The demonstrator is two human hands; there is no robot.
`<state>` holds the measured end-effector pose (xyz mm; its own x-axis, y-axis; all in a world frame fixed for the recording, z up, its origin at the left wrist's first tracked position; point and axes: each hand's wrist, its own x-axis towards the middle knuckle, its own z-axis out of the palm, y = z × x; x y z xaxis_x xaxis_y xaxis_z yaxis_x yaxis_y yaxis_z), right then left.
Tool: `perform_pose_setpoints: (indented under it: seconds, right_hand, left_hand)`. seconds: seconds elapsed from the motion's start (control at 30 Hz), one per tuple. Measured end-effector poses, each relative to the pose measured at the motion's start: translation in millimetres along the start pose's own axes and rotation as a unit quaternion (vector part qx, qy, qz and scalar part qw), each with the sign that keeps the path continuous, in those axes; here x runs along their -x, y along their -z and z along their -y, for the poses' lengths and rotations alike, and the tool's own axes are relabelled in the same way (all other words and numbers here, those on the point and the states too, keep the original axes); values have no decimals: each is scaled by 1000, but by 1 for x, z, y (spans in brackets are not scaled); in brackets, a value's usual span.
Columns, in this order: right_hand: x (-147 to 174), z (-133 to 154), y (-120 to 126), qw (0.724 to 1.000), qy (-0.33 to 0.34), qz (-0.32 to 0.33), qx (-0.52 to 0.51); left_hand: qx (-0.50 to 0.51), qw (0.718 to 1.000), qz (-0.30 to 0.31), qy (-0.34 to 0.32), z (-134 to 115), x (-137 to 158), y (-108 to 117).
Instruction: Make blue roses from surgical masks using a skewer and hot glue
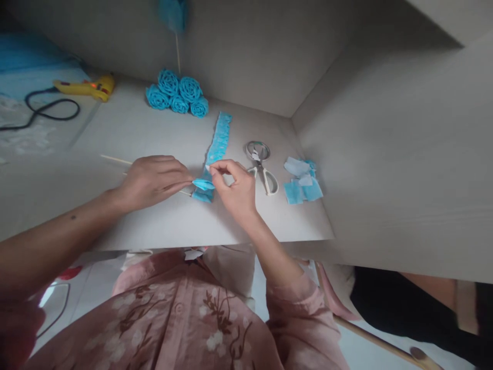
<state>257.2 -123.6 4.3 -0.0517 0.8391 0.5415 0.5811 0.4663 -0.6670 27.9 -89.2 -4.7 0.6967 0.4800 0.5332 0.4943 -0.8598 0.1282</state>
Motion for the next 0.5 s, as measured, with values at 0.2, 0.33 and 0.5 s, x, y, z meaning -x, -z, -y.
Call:
perform_pose_setpoints:
  seconds: [0.2,0.33,0.5]
  right_hand:
    - [-4,3,15,960,189,33,204]
    - [-5,6,12,929,249,55,269]
    - [-7,8,10,917,260,92,289]
  left_hand:
    - [-34,999,-15,-27,0,0,-1]
    - [-48,998,-1,-28,1,0,-1]
    - [-50,998,22,-11,1,0,0]
